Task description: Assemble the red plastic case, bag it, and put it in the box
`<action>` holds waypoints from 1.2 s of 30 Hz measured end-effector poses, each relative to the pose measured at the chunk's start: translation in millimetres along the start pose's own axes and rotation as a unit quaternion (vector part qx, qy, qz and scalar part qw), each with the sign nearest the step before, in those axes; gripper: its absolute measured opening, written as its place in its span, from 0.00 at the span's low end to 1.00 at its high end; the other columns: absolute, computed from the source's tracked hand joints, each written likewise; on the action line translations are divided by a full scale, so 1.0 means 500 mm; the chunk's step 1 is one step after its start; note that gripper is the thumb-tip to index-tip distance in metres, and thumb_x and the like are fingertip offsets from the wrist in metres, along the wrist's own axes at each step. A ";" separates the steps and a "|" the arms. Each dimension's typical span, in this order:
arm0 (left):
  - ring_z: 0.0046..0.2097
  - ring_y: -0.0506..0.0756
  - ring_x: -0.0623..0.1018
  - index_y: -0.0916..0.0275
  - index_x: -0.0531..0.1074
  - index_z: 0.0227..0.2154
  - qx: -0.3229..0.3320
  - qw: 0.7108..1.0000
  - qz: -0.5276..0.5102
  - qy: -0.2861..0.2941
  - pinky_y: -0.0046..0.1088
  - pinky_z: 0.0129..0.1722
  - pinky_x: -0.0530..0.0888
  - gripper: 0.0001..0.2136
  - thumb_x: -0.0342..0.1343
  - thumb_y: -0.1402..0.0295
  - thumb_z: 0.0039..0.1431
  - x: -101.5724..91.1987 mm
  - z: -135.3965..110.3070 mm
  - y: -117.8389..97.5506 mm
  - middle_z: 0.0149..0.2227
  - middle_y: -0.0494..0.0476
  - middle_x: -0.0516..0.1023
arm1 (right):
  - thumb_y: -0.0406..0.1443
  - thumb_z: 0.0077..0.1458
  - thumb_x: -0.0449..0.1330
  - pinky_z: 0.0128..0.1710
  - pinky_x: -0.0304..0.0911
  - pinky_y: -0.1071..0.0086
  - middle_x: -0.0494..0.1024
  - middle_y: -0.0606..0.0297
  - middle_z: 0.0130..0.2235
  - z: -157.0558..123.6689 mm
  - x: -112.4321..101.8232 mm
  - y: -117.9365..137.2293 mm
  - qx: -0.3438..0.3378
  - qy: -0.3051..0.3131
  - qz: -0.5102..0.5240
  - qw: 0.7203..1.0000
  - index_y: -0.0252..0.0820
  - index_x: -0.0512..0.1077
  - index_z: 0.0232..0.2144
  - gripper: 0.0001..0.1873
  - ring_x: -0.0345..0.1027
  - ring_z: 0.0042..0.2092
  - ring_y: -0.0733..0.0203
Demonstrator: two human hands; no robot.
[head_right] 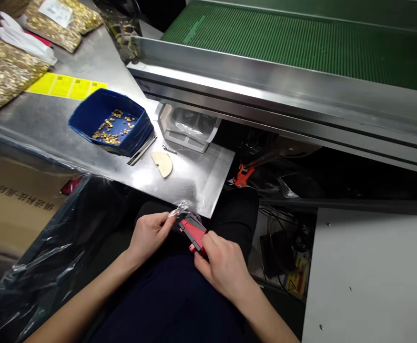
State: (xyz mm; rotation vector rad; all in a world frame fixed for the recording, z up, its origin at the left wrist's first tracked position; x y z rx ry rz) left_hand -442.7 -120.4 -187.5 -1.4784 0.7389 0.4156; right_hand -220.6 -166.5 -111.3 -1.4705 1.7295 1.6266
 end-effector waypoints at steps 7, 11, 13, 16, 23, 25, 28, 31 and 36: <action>0.26 0.53 0.66 0.60 0.67 0.22 0.211 0.973 0.091 -0.001 0.36 0.29 0.59 0.18 0.53 0.66 0.72 0.022 0.010 -0.067 0.22 0.50 0.69 | 0.37 0.66 0.56 0.30 0.55 0.69 0.74 0.66 0.34 0.012 0.017 -0.018 0.057 -0.018 0.020 0.998 0.43 0.70 0.35 0.06 0.68 0.31 0.62; 0.32 0.57 0.71 0.61 0.69 0.29 0.201 0.951 0.232 -0.027 0.37 0.30 0.64 0.10 0.54 0.72 0.69 0.013 0.022 -0.096 0.29 0.54 0.73 | 0.46 0.67 0.57 0.32 0.60 0.71 0.74 0.69 0.30 0.004 0.016 -0.045 0.193 -0.137 0.215 0.947 0.44 0.70 0.34 0.14 0.68 0.30 0.63; 0.35 0.59 0.73 0.61 0.69 0.33 0.164 0.958 0.236 -0.004 0.37 0.32 0.67 0.07 0.53 0.74 0.69 0.016 0.029 -0.106 0.32 0.55 0.73 | 0.49 0.67 0.58 0.31 0.62 0.71 0.74 0.69 0.29 0.003 0.028 -0.055 0.231 -0.172 0.291 0.912 0.43 0.70 0.35 0.16 0.68 0.29 0.63; 0.39 0.59 0.75 0.62 0.69 0.38 0.134 0.979 0.155 0.011 0.36 0.37 0.71 0.04 0.50 0.74 0.70 0.032 0.045 -0.115 0.36 0.56 0.74 | 0.50 0.65 0.60 0.29 0.62 0.72 0.74 0.70 0.28 0.014 0.054 -0.071 0.237 -0.189 0.375 0.876 0.43 0.70 0.35 0.17 0.68 0.27 0.64; 0.41 0.57 0.78 0.60 0.69 0.46 0.111 0.994 0.004 0.005 0.33 0.41 0.75 0.05 0.55 0.70 0.70 0.084 0.107 -0.077 0.42 0.57 0.76 | 0.52 0.63 0.61 0.28 0.65 0.72 0.71 0.71 0.23 0.050 0.102 -0.128 0.238 -0.206 0.451 0.835 0.41 0.70 0.31 0.21 0.65 0.23 0.66; 0.39 0.57 0.77 0.60 0.71 0.41 0.121 0.992 0.017 0.007 0.33 0.39 0.73 0.04 0.51 0.73 0.71 0.090 0.109 -0.066 0.38 0.56 0.76 | 0.53 0.63 0.61 0.30 0.67 0.71 0.72 0.70 0.24 0.049 0.104 -0.131 0.239 -0.221 0.456 0.828 0.41 0.71 0.32 0.21 0.65 0.24 0.65; 0.39 0.58 0.76 0.61 0.72 0.40 0.152 0.988 0.031 0.014 0.34 0.39 0.73 0.07 0.49 0.72 0.72 0.092 0.087 -0.072 0.37 0.58 0.75 | 0.53 0.64 0.60 0.33 0.69 0.70 0.77 0.66 0.30 0.044 0.103 -0.122 0.243 -0.268 0.483 0.797 0.41 0.73 0.38 0.21 0.69 0.28 0.65; 0.38 0.57 0.75 0.60 0.72 0.38 0.198 0.979 0.027 0.043 0.33 0.39 0.73 0.08 0.48 0.72 0.72 0.086 0.054 -0.095 0.36 0.57 0.75 | 0.52 0.65 0.60 0.34 0.68 0.71 0.77 0.65 0.33 0.043 0.101 -0.104 0.233 -0.312 0.519 0.761 0.41 0.75 0.40 0.20 0.69 0.30 0.65; 0.39 0.56 0.76 0.61 0.69 0.41 0.150 0.988 0.032 0.016 0.32 0.40 0.73 0.04 0.49 0.74 0.72 0.070 0.038 -0.101 0.37 0.57 0.74 | 0.50 0.64 0.63 0.31 0.68 0.72 0.75 0.68 0.31 0.043 0.096 -0.075 0.196 -0.306 0.635 0.681 0.42 0.75 0.39 0.17 0.66 0.29 0.66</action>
Point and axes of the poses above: each hand's wrist, its own z-axis towards the middle knuckle, its own x-axis out of the palm, y = z × x, the point moved 1 cm from there along z, towards the middle knuckle
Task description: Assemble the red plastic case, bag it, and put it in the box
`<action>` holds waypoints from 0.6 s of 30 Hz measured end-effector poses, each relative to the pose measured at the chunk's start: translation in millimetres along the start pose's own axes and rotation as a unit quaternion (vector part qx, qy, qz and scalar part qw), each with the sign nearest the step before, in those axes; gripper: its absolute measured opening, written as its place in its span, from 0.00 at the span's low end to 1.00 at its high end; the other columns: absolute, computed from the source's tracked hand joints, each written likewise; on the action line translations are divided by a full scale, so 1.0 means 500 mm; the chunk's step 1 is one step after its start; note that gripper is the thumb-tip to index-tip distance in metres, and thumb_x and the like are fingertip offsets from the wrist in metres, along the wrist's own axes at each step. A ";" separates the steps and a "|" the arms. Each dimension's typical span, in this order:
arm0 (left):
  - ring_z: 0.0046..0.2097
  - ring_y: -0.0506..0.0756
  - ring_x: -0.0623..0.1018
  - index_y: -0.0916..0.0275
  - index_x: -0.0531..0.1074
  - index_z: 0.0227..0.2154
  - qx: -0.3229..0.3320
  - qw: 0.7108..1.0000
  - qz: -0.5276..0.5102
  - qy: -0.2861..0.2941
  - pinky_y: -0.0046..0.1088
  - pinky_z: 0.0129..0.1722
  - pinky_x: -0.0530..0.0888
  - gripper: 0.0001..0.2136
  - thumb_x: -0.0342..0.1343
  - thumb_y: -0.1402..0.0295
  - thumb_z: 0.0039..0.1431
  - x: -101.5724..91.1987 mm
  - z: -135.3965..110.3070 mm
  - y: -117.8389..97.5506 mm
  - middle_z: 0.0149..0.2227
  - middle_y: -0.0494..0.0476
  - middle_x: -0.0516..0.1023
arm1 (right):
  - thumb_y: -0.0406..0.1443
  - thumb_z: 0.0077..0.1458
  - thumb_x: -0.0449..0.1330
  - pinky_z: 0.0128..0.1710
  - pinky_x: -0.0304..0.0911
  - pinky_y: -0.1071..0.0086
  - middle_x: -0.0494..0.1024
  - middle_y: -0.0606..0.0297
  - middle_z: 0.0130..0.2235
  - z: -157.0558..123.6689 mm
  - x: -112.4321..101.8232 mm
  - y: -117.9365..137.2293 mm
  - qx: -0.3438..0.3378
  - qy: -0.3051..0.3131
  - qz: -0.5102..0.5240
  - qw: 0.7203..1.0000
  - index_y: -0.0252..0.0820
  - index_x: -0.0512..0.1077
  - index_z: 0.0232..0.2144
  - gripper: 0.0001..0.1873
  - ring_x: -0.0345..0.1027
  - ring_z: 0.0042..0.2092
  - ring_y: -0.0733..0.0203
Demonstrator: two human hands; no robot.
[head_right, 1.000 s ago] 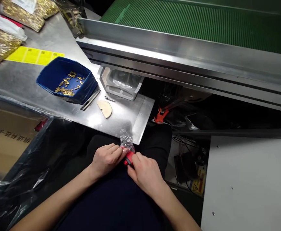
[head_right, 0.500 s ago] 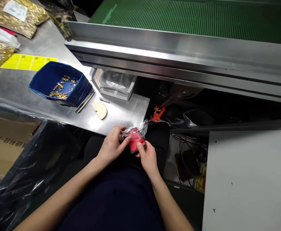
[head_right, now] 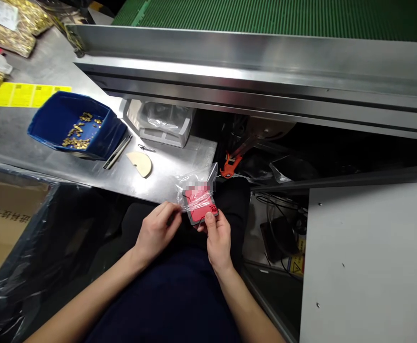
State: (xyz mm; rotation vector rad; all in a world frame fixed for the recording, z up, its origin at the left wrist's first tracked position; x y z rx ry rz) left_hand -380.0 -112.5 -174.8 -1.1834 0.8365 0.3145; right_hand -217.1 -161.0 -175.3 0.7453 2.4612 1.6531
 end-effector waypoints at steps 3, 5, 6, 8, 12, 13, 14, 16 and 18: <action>0.40 0.60 0.74 0.62 0.68 0.39 -0.025 0.999 0.025 -0.008 0.37 0.40 0.71 0.05 0.48 0.74 0.71 0.001 0.007 0.012 0.37 0.59 0.74 | 0.49 0.61 0.67 0.33 0.72 0.71 0.74 0.70 0.29 -0.003 0.011 0.001 0.074 0.001 0.109 0.991 0.42 0.76 0.37 0.17 0.63 0.27 0.68; 0.40 0.61 0.73 0.61 0.67 0.38 -0.031 0.999 0.028 -0.003 0.38 0.40 0.71 0.06 0.47 0.74 0.71 0.002 0.011 0.014 0.37 0.59 0.74 | 0.49 0.58 0.69 0.35 0.74 0.71 0.72 0.72 0.27 -0.001 0.016 -0.001 0.121 -0.013 0.165 0.979 0.41 0.76 0.35 0.17 0.62 0.26 0.69; 0.39 0.60 0.73 0.61 0.67 0.38 -0.033 0.999 0.023 0.002 0.37 0.39 0.71 0.06 0.47 0.74 0.71 0.002 0.012 0.011 0.36 0.58 0.74 | 0.48 0.57 0.70 0.36 0.75 0.71 0.72 0.72 0.27 0.000 0.017 -0.004 0.135 -0.019 0.181 0.974 0.40 0.76 0.34 0.17 0.62 0.27 0.70; 0.35 0.57 0.73 0.60 0.66 0.37 -0.032 0.999 -0.001 0.020 0.33 0.35 0.70 0.06 0.48 0.75 0.70 -0.001 0.011 0.002 0.33 0.54 0.73 | 0.49 0.56 0.70 0.37 0.75 0.71 0.72 0.72 0.27 0.004 0.016 -0.009 0.143 -0.023 0.189 0.971 0.40 0.75 0.35 0.18 0.63 0.28 0.69; 0.32 0.53 0.74 0.59 0.68 0.38 0.034 0.995 -0.070 0.063 0.29 0.33 0.71 0.05 0.50 0.75 0.68 -0.013 -0.003 -0.022 0.32 0.51 0.74 | 0.52 0.62 0.63 0.36 0.72 0.70 0.73 0.70 0.31 0.008 0.011 -0.015 0.070 0.001 0.043 0.997 0.43 0.73 0.38 0.19 0.66 0.30 0.67; 0.33 0.53 0.74 0.59 0.69 0.38 0.060 0.993 -0.083 0.060 0.30 0.34 0.71 0.06 0.50 0.75 0.67 -0.015 -0.008 -0.027 0.32 0.52 0.74 | 0.53 0.63 0.61 0.35 0.70 0.70 0.73 0.69 0.30 0.009 0.010 -0.015 0.047 0.018 -0.027 0.998 0.43 0.72 0.38 0.19 0.66 0.30 0.66; 0.34 0.54 0.74 0.59 0.69 0.37 0.071 0.992 -0.093 0.051 0.31 0.35 0.71 0.06 0.49 0.76 0.67 -0.017 -0.012 -0.029 0.32 0.52 0.74 | 0.53 0.65 0.59 0.34 0.68 0.71 0.72 0.70 0.29 0.011 0.009 -0.015 0.030 0.036 -0.093 0.995 0.43 0.72 0.36 0.20 0.66 0.29 0.65; 0.34 0.55 0.73 0.59 0.69 0.35 0.030 0.992 -0.117 0.026 0.32 0.35 0.70 0.06 0.50 0.76 0.65 -0.019 -0.016 -0.029 0.32 0.53 0.73 | 0.53 0.64 0.59 0.32 0.65 0.71 0.71 0.70 0.26 0.016 0.007 -0.013 0.019 0.070 -0.183 0.980 0.42 0.72 0.34 0.20 0.66 0.28 0.65; 0.36 0.55 0.74 0.59 0.68 0.37 -0.071 0.985 -0.155 0.019 0.32 0.37 0.71 0.03 0.53 0.74 0.65 -0.022 -0.016 -0.024 0.34 0.53 0.73 | 0.53 0.62 0.62 0.30 0.63 0.72 0.74 0.68 0.28 0.023 0.007 -0.008 0.020 0.083 -0.212 0.973 0.42 0.74 0.34 0.20 0.67 0.28 0.64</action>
Point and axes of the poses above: each hand's wrist, its own z-axis towards the middle knuckle, its own x-axis out of the palm, y = z × x, the point moved 1 cm from there along z, towards the middle knuckle
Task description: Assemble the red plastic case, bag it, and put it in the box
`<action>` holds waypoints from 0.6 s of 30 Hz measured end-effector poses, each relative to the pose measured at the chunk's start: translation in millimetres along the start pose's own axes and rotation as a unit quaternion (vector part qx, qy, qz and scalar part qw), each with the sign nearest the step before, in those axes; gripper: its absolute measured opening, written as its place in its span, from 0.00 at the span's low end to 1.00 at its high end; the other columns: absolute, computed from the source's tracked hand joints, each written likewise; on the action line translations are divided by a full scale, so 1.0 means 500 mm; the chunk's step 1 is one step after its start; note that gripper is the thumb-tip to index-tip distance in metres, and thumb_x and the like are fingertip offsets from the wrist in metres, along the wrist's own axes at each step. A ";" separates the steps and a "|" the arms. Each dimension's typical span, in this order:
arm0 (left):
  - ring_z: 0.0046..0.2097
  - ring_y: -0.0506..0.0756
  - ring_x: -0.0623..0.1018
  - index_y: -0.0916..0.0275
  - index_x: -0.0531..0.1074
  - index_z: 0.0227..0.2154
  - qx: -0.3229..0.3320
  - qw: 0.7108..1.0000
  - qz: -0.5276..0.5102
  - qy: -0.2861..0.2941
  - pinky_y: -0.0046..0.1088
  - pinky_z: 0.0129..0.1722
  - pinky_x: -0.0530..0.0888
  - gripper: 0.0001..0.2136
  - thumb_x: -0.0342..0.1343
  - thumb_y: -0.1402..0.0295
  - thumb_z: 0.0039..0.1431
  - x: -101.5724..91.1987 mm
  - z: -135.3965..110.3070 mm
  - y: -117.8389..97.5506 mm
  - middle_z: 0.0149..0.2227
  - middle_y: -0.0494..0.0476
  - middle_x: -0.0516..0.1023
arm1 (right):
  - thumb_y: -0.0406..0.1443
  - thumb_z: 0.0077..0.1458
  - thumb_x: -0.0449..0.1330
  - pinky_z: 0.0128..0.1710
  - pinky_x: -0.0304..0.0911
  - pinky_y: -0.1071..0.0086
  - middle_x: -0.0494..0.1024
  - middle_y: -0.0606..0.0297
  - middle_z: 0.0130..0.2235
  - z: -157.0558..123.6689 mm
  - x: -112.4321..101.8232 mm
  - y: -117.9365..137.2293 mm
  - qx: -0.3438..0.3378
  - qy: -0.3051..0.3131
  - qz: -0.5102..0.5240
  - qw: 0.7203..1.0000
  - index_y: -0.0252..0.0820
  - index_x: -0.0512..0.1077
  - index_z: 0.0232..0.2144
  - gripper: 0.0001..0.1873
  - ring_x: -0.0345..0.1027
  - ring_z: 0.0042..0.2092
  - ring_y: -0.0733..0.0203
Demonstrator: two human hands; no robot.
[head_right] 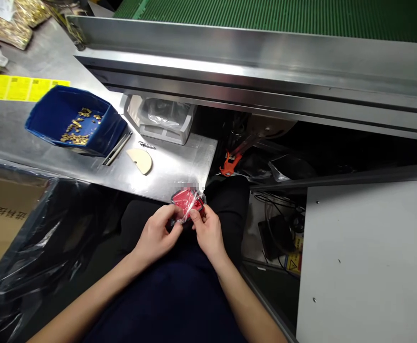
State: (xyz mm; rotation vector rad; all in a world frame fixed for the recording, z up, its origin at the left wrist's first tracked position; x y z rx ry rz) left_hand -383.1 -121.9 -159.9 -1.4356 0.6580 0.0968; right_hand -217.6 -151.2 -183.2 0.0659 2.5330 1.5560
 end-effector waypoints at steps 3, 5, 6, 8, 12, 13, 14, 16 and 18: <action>0.38 0.55 0.76 0.58 0.69 0.45 -0.091 0.995 -0.050 0.012 0.32 0.40 0.73 0.10 0.62 0.64 0.64 -0.012 0.009 0.005 0.38 0.52 0.75 | 0.54 0.59 0.64 0.30 0.61 0.72 0.78 0.66 0.30 0.010 -0.005 0.015 -0.008 0.014 -0.066 0.998 0.43 0.76 0.34 0.21 0.69 0.29 0.61; 0.40 0.55 0.77 0.57 0.69 0.50 -0.100 0.993 -0.060 0.028 0.31 0.41 0.73 0.18 0.66 0.59 0.61 -0.022 0.018 0.006 0.41 0.52 0.77 | 0.55 0.60 0.63 0.29 0.60 0.72 0.78 0.66 0.29 0.012 -0.008 0.031 -0.021 0.029 -0.128 0.991 0.43 0.76 0.33 0.21 0.69 0.29 0.61; 0.40 0.55 0.77 0.56 0.70 0.51 -0.098 0.992 -0.066 0.041 0.31 0.41 0.72 0.19 0.66 0.59 0.61 -0.026 0.022 0.007 0.42 0.51 0.78 | 0.55 0.62 0.62 0.29 0.59 0.72 0.78 0.67 0.28 0.012 -0.009 0.041 -0.028 0.044 -0.154 0.987 0.44 0.76 0.33 0.22 0.70 0.29 0.61; 0.38 0.54 0.77 0.57 0.73 0.48 -0.092 0.991 -0.076 0.056 0.30 0.39 0.71 0.12 0.63 0.60 0.65 -0.035 0.030 0.010 0.39 0.50 0.78 | 0.55 0.66 0.57 0.29 0.59 0.72 0.77 0.67 0.27 0.009 -0.011 0.060 -0.037 0.080 -0.181 0.979 0.44 0.75 0.33 0.23 0.70 0.28 0.61; 0.34 0.53 0.75 0.59 0.75 0.38 -0.066 0.995 -0.062 0.029 0.29 0.36 0.68 0.07 0.54 0.66 0.71 -0.052 0.038 0.016 0.33 0.50 0.77 | 0.54 0.69 0.53 0.33 0.62 0.70 0.77 0.65 0.31 0.014 -0.024 0.090 -0.099 0.000 -0.253 0.962 0.44 0.74 0.34 0.24 0.71 0.31 0.61; 0.35 0.53 0.75 0.59 0.75 0.38 -0.056 0.997 -0.056 0.021 0.29 0.37 0.68 0.07 0.54 0.66 0.71 -0.056 0.039 0.017 0.33 0.50 0.77 | 0.54 0.67 0.56 0.36 0.64 0.69 0.77 0.63 0.36 0.022 -0.029 0.094 -0.125 -0.042 -0.264 0.955 0.44 0.75 0.37 0.22 0.72 0.34 0.60; 0.35 0.53 0.75 0.59 0.76 0.39 -0.047 0.997 -0.052 0.017 0.29 0.37 0.69 0.07 0.54 0.67 0.72 -0.060 0.040 0.019 0.34 0.50 0.77 | 0.54 0.65 0.59 0.40 0.66 0.68 0.77 0.60 0.41 0.033 -0.033 0.097 -0.148 -0.068 -0.261 0.952 0.44 0.75 0.42 0.21 0.73 0.39 0.58; 0.36 0.53 0.76 0.58 0.77 0.41 -0.039 0.998 -0.049 0.005 0.29 0.38 0.69 0.07 0.54 0.66 0.72 -0.066 0.044 0.024 0.36 0.51 0.78 | 0.52 0.62 0.63 0.46 0.68 0.66 0.76 0.57 0.50 0.064 -0.041 0.099 -0.169 -0.049 -0.221 0.959 0.46 0.73 0.52 0.23 0.73 0.48 0.55; 0.36 0.54 0.77 0.58 0.78 0.42 -0.041 0.998 -0.049 -0.006 0.30 0.38 0.70 0.07 0.54 0.65 0.71 -0.071 0.051 0.032 0.37 0.52 0.80 | 0.48 0.62 0.64 0.47 0.69 0.65 0.77 0.58 0.52 0.100 -0.044 0.097 -0.156 0.034 -0.170 0.973 0.47 0.74 0.55 0.22 0.73 0.51 0.54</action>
Point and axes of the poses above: each hand's wrist, its own z-axis towards the middle knuckle, its own x-axis out of the palm, y = z × x, the point moved 1 cm from there along z, towards the middle knuckle
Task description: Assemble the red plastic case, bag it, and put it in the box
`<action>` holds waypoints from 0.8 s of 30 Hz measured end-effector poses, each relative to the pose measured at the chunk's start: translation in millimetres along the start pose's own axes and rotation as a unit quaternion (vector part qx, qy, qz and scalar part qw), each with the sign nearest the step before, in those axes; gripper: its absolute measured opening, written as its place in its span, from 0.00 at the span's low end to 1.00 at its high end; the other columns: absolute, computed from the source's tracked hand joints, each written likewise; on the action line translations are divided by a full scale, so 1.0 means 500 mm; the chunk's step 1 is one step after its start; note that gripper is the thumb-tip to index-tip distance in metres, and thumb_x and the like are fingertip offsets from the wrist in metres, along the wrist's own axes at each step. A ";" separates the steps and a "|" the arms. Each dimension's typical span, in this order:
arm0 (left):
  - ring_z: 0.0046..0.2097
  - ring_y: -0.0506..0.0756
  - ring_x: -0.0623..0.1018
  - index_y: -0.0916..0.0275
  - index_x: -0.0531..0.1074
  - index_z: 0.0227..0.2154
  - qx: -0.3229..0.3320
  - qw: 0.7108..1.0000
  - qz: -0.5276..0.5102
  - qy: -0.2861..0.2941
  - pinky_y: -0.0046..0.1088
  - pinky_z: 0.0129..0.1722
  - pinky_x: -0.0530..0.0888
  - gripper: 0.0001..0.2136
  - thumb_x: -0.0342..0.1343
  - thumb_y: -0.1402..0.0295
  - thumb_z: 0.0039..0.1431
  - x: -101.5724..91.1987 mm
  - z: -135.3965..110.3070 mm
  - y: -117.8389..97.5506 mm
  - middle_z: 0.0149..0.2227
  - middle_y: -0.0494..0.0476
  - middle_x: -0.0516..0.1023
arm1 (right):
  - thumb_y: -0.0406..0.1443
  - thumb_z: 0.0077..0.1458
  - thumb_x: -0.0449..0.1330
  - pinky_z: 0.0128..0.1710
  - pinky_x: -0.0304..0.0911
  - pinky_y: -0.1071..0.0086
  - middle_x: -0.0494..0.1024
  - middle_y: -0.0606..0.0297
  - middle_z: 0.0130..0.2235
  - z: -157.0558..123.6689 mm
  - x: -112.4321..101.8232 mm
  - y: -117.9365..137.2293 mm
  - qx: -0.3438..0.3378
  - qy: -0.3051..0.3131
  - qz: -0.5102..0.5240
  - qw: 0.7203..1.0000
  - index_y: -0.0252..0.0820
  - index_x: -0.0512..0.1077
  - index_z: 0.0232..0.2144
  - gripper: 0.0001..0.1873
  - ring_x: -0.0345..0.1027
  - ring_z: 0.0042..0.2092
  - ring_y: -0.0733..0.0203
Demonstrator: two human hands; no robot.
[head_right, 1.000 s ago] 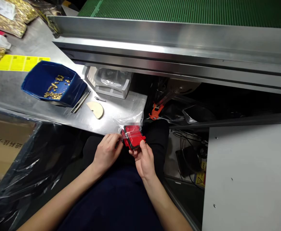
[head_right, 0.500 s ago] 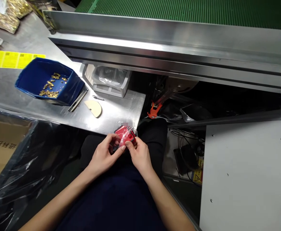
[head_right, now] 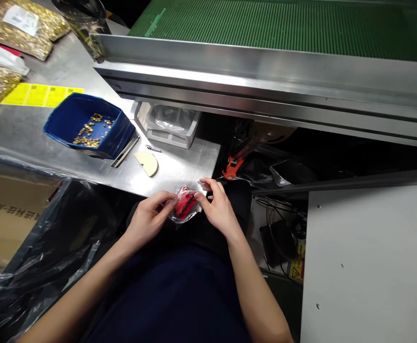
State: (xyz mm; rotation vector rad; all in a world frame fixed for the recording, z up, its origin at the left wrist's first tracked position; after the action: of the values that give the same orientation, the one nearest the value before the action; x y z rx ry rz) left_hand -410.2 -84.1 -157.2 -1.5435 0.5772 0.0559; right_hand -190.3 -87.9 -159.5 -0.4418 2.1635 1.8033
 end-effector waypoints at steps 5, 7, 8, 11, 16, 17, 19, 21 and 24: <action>0.41 0.57 0.81 0.57 0.79 0.45 -0.016 1.000 -0.009 0.002 0.30 0.42 0.74 0.10 0.54 0.62 0.71 -0.017 0.025 0.008 0.42 0.54 0.84 | 0.43 0.61 0.62 0.40 0.71 0.66 0.83 0.63 0.36 0.046 0.012 -0.005 0.016 0.067 0.057 0.996 0.42 0.81 0.38 0.12 0.76 0.37 0.57; 0.41 0.58 0.82 0.57 0.79 0.45 -0.035 0.998 0.043 0.004 0.31 0.40 0.74 0.10 0.53 0.63 0.70 -0.031 0.025 0.002 0.43 0.54 0.84 | 0.43 0.62 0.62 0.39 0.69 0.66 0.83 0.62 0.36 0.040 0.013 0.013 0.010 0.021 0.041 0.999 0.43 0.81 0.37 0.12 0.75 0.37 0.57; 0.40 0.58 0.82 0.57 0.79 0.44 -0.048 0.994 0.094 0.011 0.32 0.39 0.74 0.10 0.53 0.65 0.69 -0.040 0.022 -0.005 0.41 0.54 0.84 | 0.43 0.62 0.61 0.40 0.69 0.66 0.82 0.62 0.38 0.031 0.011 0.027 0.001 -0.007 0.022 1.000 0.43 0.81 0.37 0.12 0.75 0.38 0.57; 0.36 0.60 0.81 0.59 0.78 0.39 -0.049 0.966 0.252 0.018 0.34 0.34 0.72 0.08 0.53 0.69 0.66 -0.069 -0.003 -0.040 0.36 0.55 0.83 | 0.41 0.65 0.60 0.43 0.67 0.65 0.82 0.62 0.39 -0.002 -0.005 0.077 -0.062 -0.061 -0.083 0.993 0.46 0.81 0.38 0.10 0.74 0.41 0.56; 0.36 0.58 0.82 0.57 0.79 0.44 0.067 0.962 0.258 -0.059 0.32 0.36 0.73 0.10 0.52 0.63 0.70 -0.113 -0.036 -0.097 0.37 0.55 0.83 | 0.38 0.67 0.59 0.43 0.67 0.65 0.81 0.62 0.38 -0.039 -0.033 0.140 -0.112 -0.066 -0.151 0.980 0.47 0.80 0.39 0.09 0.75 0.40 0.57; 0.35 0.59 0.82 0.56 0.79 0.43 0.063 0.961 0.264 -0.057 0.33 0.34 0.73 0.10 0.53 0.63 0.69 -0.122 -0.035 -0.098 0.36 0.54 0.83 | 0.38 0.66 0.59 0.42 0.67 0.66 0.81 0.63 0.38 -0.041 -0.036 0.145 -0.108 -0.065 -0.146 0.981 0.47 0.80 0.38 0.09 0.75 0.39 0.57; 0.34 0.60 0.82 0.55 0.81 0.41 0.044 0.961 0.272 -0.033 0.34 0.32 0.73 0.10 0.54 0.64 0.67 -0.137 -0.027 -0.094 0.35 0.54 0.84 | 0.39 0.65 0.60 0.39 0.67 0.67 0.80 0.64 0.35 -0.040 -0.036 0.149 -0.083 -0.049 -0.116 0.989 0.46 0.80 0.37 0.08 0.74 0.37 0.58; 0.35 0.60 0.82 0.54 0.82 0.41 0.038 0.971 0.235 -0.001 0.34 0.34 0.74 0.11 0.53 0.64 0.67 -0.146 -0.018 -0.090 0.35 0.54 0.83 | 0.41 0.64 0.61 0.35 0.68 0.68 0.79 0.65 0.32 -0.038 -0.033 0.150 -0.033 -0.022 -0.026 0.999 0.45 0.79 0.36 0.09 0.73 0.33 0.60; 0.41 0.59 0.81 0.54 0.82 0.41 0.046 0.993 0.104 0.015 0.34 0.40 0.76 0.10 0.55 0.62 0.68 -0.143 -0.009 -0.095 0.39 0.56 0.82 | 0.44 0.61 0.64 0.32 0.70 0.70 0.76 0.68 0.29 -0.037 -0.022 0.150 0.058 0.027 0.172 0.983 0.43 0.76 0.36 0.11 0.72 0.29 0.63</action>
State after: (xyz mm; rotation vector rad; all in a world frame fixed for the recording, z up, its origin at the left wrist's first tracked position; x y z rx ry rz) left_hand -455.1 -68.2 -85.9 -1.3921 0.7526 0.1625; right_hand -211.7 -92.6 -84.5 -0.0937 2.4902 1.8344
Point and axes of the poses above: each hand's wrist, its own z-axis towards the middle knuckle, its own x-axis out of the palm, y = z × x, the point moved 1 cm from there along z, towards the middle knuckle
